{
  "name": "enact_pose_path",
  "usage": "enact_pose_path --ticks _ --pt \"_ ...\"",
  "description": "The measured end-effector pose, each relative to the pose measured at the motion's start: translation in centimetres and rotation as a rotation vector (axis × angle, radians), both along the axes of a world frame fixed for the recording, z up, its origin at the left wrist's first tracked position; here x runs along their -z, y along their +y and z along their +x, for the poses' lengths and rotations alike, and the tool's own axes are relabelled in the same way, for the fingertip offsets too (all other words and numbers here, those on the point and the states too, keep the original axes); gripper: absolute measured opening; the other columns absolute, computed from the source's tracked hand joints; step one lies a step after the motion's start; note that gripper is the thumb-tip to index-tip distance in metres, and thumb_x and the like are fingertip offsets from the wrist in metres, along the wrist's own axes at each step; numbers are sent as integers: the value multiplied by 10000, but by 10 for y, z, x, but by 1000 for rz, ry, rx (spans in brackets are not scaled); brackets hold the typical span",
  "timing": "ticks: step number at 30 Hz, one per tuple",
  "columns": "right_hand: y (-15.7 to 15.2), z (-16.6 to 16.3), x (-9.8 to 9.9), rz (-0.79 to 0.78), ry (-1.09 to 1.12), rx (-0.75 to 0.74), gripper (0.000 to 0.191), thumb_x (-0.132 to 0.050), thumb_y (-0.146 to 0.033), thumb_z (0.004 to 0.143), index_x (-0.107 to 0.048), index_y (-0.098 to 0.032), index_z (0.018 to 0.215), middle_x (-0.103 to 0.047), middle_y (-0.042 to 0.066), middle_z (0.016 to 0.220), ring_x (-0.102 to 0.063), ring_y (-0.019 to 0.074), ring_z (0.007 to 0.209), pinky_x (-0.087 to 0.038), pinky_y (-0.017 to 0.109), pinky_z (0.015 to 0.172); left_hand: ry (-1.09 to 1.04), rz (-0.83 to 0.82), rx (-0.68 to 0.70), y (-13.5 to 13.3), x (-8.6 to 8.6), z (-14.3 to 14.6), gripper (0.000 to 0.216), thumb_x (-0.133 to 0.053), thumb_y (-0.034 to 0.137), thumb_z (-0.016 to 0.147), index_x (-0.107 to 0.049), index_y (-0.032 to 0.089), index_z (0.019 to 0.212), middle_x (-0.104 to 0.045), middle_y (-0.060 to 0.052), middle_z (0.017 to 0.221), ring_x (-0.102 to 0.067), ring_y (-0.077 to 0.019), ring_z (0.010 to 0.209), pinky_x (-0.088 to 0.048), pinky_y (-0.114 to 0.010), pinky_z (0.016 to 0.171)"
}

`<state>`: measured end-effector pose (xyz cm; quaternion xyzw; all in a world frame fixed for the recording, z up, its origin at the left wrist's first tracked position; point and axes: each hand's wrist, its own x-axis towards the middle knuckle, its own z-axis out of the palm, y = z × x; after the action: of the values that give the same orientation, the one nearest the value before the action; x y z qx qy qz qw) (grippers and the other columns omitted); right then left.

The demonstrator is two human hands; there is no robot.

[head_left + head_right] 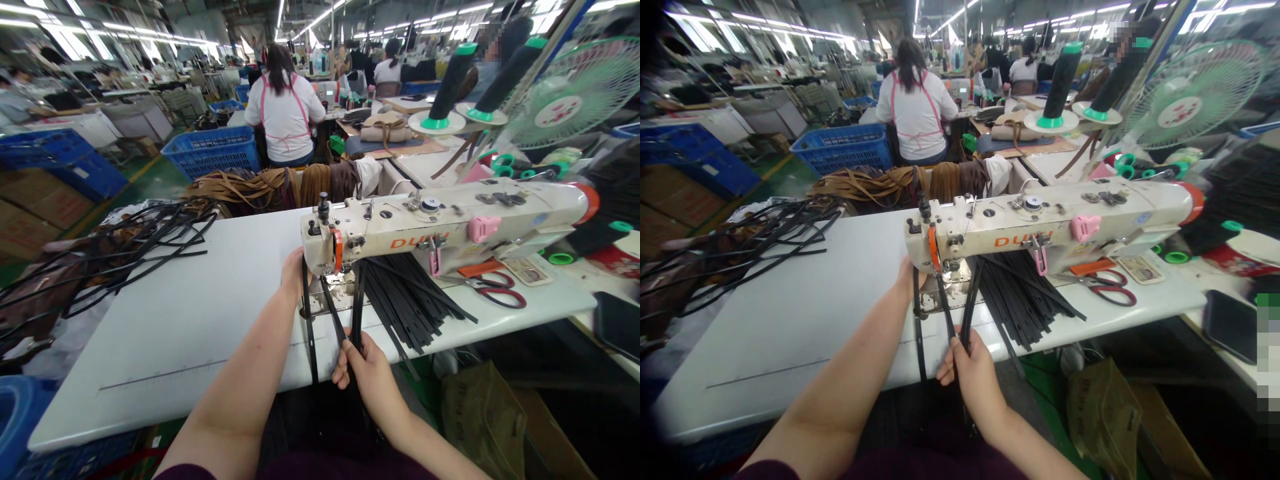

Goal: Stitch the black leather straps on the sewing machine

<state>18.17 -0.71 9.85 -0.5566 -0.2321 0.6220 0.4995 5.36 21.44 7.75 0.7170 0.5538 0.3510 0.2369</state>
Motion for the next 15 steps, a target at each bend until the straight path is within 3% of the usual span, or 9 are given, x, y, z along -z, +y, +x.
enact_pose_path --ticks 4,9,15 --pt "-4 1 1 12 -12 -2 641 -750 -670 769 -511 -197 1129 -579 -92 585 -628 152 449 -470 238 393 -86 -9 26 -11 2 -8 239 -584 222 952 -745 190 1126 -771 -84 1174 -711 -302 1126 -592 -435 1005" --pt "-6 3 2 18 -36 -12 675 -749 -690 760 -509 -190 1145 -573 -95 576 -625 157 445 -470 241 391 3 64 113 -57 10 -18 164 -609 182 953 -769 196 926 -770 -80 1123 -723 -252 1096 -591 -406 1034" --pt "-15 7 -1 30 -45 -29 626 -734 -679 801 -540 -188 1137 -568 -92 576 -603 140 434 -409 216 371 192 196 283 -107 12 -22 323 -611 270 1003 -686 223 1313 -692 -92 1381 -588 -305 1371 -482 -541 1197"
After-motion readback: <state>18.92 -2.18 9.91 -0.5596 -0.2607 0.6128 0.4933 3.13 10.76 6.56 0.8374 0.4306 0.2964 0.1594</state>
